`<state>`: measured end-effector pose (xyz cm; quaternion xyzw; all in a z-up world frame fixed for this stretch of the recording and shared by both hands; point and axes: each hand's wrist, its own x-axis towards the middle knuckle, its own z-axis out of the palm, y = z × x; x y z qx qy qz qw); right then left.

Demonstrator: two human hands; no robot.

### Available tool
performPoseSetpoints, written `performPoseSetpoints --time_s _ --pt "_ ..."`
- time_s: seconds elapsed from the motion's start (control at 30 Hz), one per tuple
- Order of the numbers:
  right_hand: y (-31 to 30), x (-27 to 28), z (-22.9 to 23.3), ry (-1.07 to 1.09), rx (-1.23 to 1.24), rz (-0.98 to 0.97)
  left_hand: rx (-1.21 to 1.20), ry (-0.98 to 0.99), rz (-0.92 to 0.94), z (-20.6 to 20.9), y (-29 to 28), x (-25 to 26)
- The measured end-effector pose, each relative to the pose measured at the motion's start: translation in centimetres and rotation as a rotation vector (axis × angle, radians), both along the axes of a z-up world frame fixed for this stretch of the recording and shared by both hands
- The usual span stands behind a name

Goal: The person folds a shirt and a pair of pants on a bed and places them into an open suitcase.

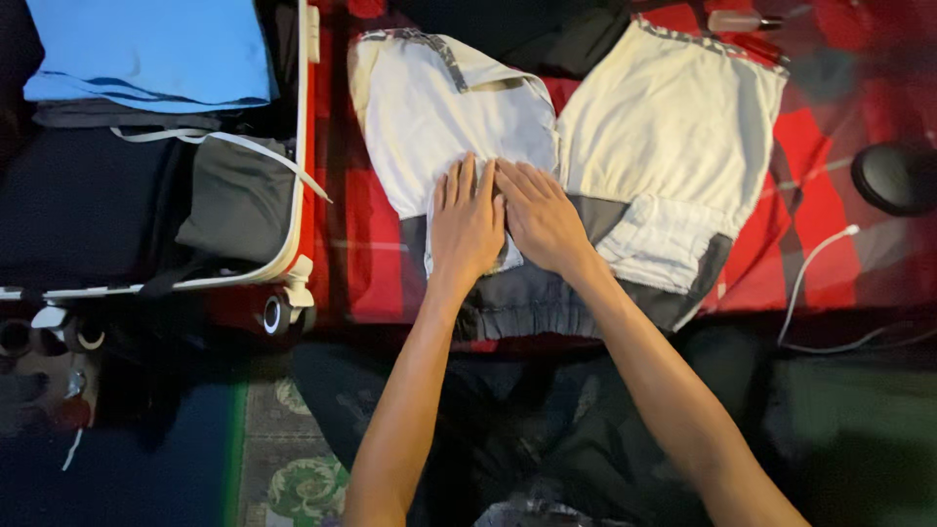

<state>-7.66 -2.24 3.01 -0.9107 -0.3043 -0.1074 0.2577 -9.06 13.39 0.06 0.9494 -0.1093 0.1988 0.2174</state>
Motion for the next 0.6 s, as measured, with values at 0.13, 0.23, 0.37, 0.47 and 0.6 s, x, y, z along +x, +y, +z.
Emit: performPoseSetpoints --time_s 0.13,0.23,0.37,0.47,0.6 --pt "-1.9 -4.5 1.4 -0.009 -0.099 -0.045 0.026 0.029 -0.023 1.4 -0.1 -2.6" --pt "-3.6 -7.1 1.3 -0.002 -0.092 -0.089 0.032 0.032 -0.03 1.8 -0.3 -4.7" --pt "-6.7 -10.3 0.2 -0.042 -0.033 -0.307 -0.039 -0.026 0.117 1.9 -0.2 -7.6" --pt "-9.7 -12.6 -1.4 -0.078 0.018 -0.565 -0.157 -0.024 0.374 1.8 -0.5 -9.2" --pt "-12.4 -14.5 -2.6 -0.115 0.086 -0.867 -0.307 0.033 0.533 3.1 -0.2 -10.4"
